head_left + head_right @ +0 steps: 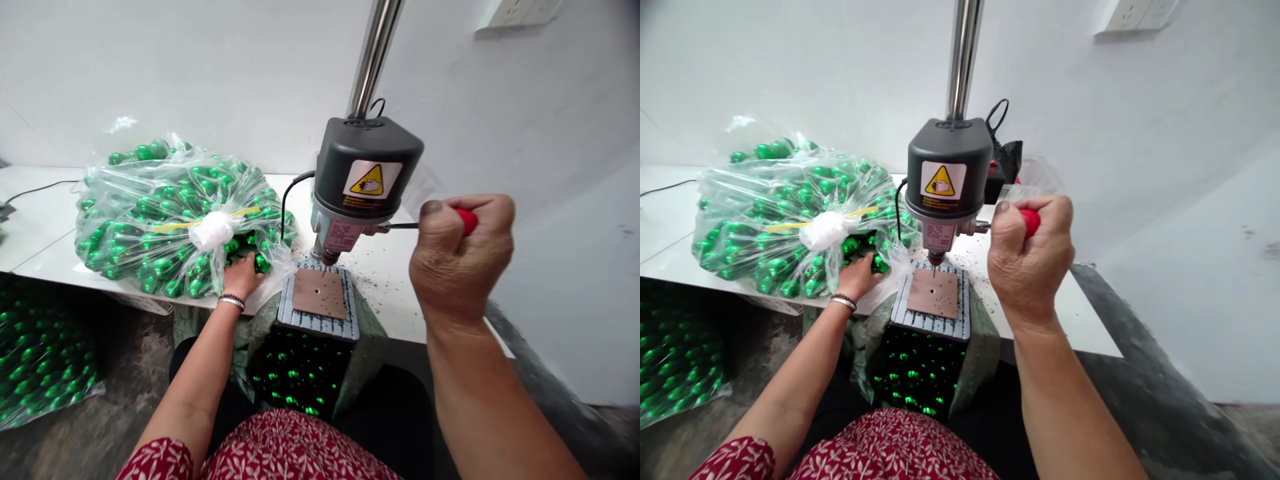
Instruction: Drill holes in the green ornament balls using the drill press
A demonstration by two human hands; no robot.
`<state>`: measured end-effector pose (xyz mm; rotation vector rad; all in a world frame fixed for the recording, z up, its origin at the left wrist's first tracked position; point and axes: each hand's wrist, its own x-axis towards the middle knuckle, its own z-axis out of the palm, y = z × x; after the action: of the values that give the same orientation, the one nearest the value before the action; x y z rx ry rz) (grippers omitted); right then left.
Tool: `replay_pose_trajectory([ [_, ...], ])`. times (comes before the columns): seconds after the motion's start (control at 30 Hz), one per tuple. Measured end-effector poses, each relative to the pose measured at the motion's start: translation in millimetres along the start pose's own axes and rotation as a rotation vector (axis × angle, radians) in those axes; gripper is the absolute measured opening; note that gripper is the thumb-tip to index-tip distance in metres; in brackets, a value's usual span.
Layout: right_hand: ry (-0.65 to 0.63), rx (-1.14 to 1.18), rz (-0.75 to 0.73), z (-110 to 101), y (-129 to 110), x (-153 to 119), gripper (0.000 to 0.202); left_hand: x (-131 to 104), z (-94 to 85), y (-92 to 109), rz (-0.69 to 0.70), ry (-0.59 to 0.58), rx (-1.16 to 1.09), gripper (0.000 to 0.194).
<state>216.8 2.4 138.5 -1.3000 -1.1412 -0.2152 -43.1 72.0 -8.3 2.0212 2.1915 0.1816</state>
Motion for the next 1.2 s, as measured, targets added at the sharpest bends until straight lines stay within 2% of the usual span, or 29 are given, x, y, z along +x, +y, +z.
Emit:
replay_pose_trajectory([
  [0.1,0.002,0.014,-0.005,1.2,-0.5,0.0,0.026,-1.4,10.9,0.9,0.137,0.015,-0.22,0.063],
  [0.17,0.006,0.022,-0.006,1.6,-1.3,0.0,0.025,-1.2,15.9,2.8,0.175,0.019,-0.366,0.058],
  [0.3,0.013,0.027,-0.012,1.4,-1.7,-0.5,0.023,-7.4,13.4,10.6,0.091,0.105,-0.622,0.05],
  [0.37,0.011,0.023,-0.015,1.4,-1.1,-0.6,0.023,-16.1,6.4,15.8,0.022,0.152,-0.946,0.051],
  [0.43,0.014,0.022,-0.019,1.5,-0.5,-0.5,0.024,-27.3,-2.0,21.4,-0.014,0.06,-1.37,0.055],
  [0.5,0.021,0.026,-0.02,1.8,-0.3,-0.3,0.024,-38.5,-9.2,27.3,-0.014,-0.155,-1.704,0.057],
  [0.57,0.021,0.026,-0.02,2.1,-0.4,-0.2,0.024,-47.8,-13.2,33.1,-0.009,-0.356,-1.875,0.058],
  [0.63,0.016,0.029,-0.024,2.1,-0.8,-0.2,0.025,-54.6,-13.8,38.2,-0.027,-0.461,-1.956,0.057],
  [0.73,0.011,0.036,-0.032,1.7,-1.5,-0.3,0.024,-61.3,-12.5,44.9,-0.04,-0.518,-1.95,0.057],
  [0.83,0.01,0.039,-0.028,1.2,-1.6,-0.4,0.023,-65.7,-13.5,52.3,-0.027,-0.533,-1.811,0.06],
  [0.9,0.01,0.045,-0.028,1.2,-1.1,-0.3,0.022,-66.6,-13.8,57.9,-0.012,-0.524,-1.685,0.052],
  [0.93,0.012,0.048,-0.03,1.3,-0.7,-0.2,0.022,-66.2,-12.8,60.7,0.007,-0.488,-1.601,0.048],
  [1.0,0.01,0.049,-0.034,1.3,0.2,0.1,0.022,-63.7,-7.8,65.5,0.073,-0.336,-1.394,0.044],
  [1.07,0.0,0.049,-0.036,1.2,0.5,0.3,0.022,-59.7,0.4,69.1,0.143,-0.173,-1.202,0.044],
  [1.1,-0.005,0.05,-0.038,1.0,0.5,0.3,0.022,-57.7,5.0,70.6,0.17,-0.126,-1.135,0.045],
  [1.2,-0.019,0.056,-0.046,0.3,-0.4,0.1,0.021,-53.3,16.2,75.0,0.215,-0.119,-1.047,0.046],
])
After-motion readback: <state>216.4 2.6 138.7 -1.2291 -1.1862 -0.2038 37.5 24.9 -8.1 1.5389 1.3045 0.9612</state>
